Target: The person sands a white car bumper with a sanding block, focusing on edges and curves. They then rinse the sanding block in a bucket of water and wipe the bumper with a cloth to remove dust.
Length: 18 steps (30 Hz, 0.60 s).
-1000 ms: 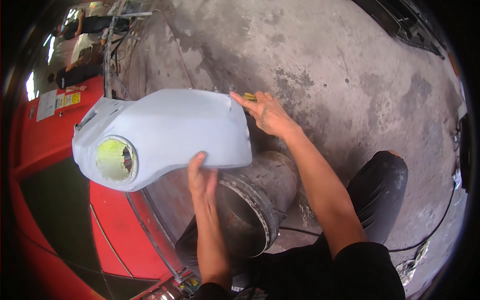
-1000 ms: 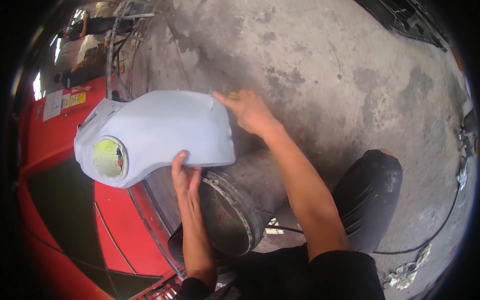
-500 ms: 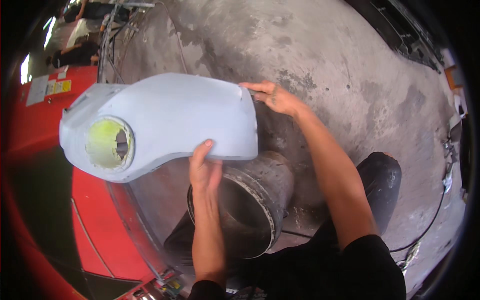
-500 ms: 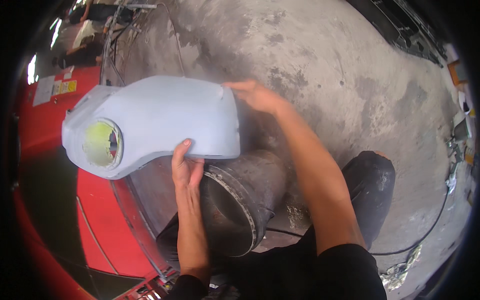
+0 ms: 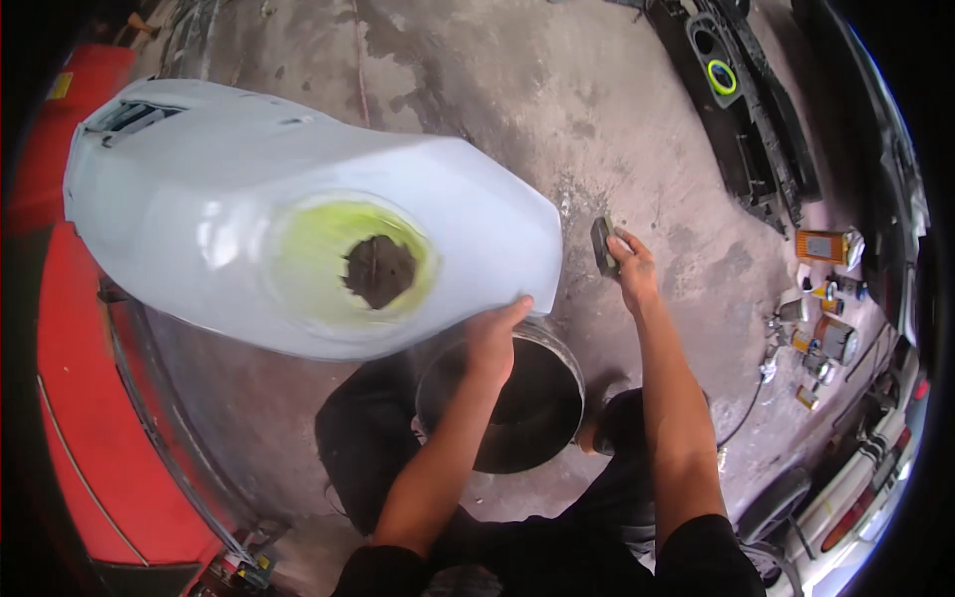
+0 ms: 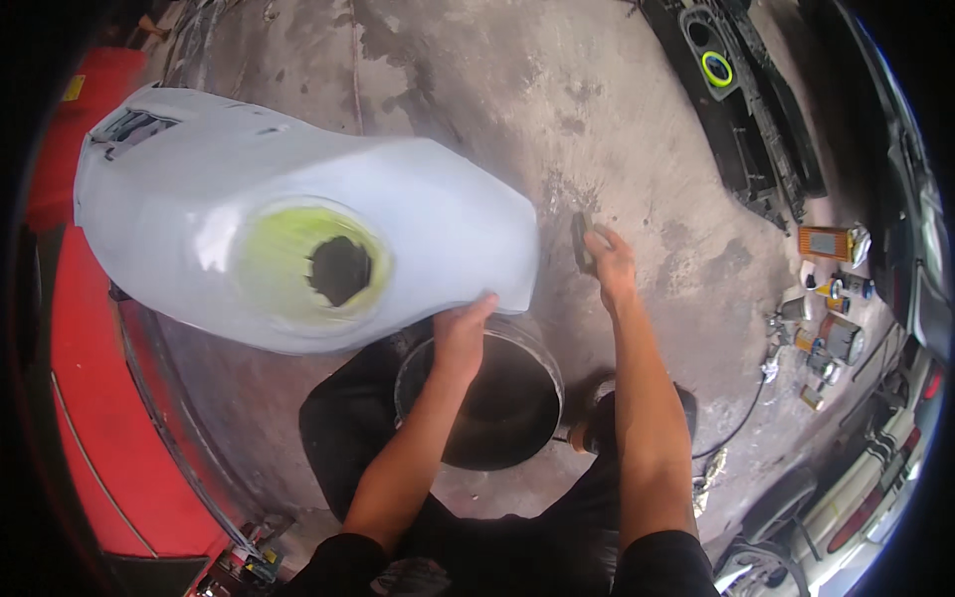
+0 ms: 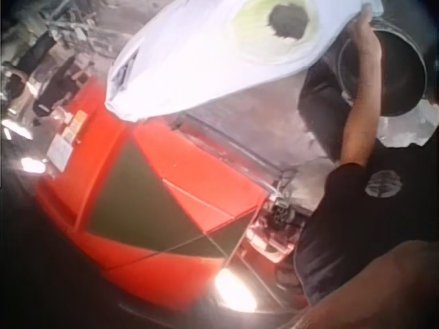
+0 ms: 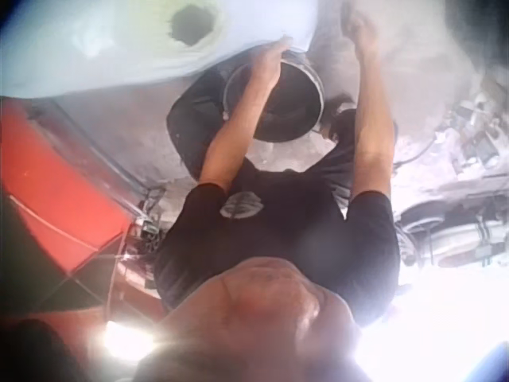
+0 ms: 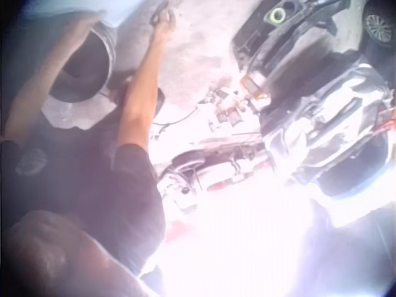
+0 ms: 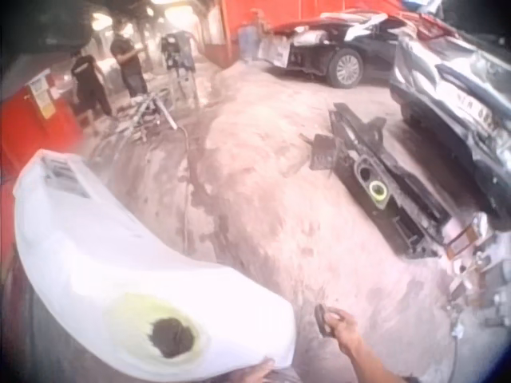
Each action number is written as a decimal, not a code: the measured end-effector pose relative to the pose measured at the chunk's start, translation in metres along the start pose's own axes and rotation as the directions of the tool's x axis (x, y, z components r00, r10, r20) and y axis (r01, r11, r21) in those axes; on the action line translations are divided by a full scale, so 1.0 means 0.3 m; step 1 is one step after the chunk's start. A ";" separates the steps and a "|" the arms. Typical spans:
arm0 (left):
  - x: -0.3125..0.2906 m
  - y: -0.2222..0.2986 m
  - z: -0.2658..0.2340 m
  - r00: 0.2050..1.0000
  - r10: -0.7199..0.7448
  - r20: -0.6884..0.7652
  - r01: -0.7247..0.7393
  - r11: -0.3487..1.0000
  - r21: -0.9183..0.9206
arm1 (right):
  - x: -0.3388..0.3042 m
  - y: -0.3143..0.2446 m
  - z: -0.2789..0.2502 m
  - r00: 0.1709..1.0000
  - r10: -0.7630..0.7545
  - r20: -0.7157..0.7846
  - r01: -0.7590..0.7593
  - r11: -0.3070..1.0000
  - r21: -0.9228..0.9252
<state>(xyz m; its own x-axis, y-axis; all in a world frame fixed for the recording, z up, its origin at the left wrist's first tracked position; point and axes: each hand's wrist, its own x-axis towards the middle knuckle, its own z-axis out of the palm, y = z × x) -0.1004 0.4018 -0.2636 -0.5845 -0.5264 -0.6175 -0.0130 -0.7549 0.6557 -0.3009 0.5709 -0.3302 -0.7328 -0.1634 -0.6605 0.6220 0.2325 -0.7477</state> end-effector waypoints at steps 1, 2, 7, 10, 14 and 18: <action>-0.012 0.002 -0.030 0.997 -0.076 -0.004 0.076 0.997 0.002 | -0.049 -0.044 0.003 1.000 0.011 -0.024 -0.012 1.000 -0.027; -0.022 -0.007 -0.046 0.987 -0.158 -0.001 0.158 0.987 0.001 | -0.098 -0.092 -0.014 1.000 -0.014 -0.026 0.012 0.995 -0.096; -0.120 0.070 0.004 0.991 -0.074 -0.111 0.066 0.995 -0.075 | -0.502 -0.409 0.019 0.994 -0.107 0.037 0.113 0.922 -0.371; -0.116 0.114 0.036 0.968 -0.224 -0.110 0.212 0.971 -0.106 | -0.651 -0.551 0.009 0.999 -0.022 -0.033 0.010 0.945 -0.327; -0.059 0.049 0.020 0.881 -0.391 -0.267 0.386 0.920 -0.071 | -0.461 -0.454 -0.026 0.997 -0.062 -0.035 0.051 0.964 -0.259; -0.038 0.060 0.116 0.916 -0.211 -0.342 0.209 0.977 -0.044 | -0.116 -0.298 0.000 0.987 0.024 0.156 0.038 0.923 -0.382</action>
<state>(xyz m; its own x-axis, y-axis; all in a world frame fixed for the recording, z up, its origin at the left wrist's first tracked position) -0.1222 0.4078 -0.2296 -0.2553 -0.4564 -0.8524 -0.0995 -0.8645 0.4927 -0.3310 0.5559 -0.2403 -0.6656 -0.3055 -0.6809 0.4411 0.5749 -0.6891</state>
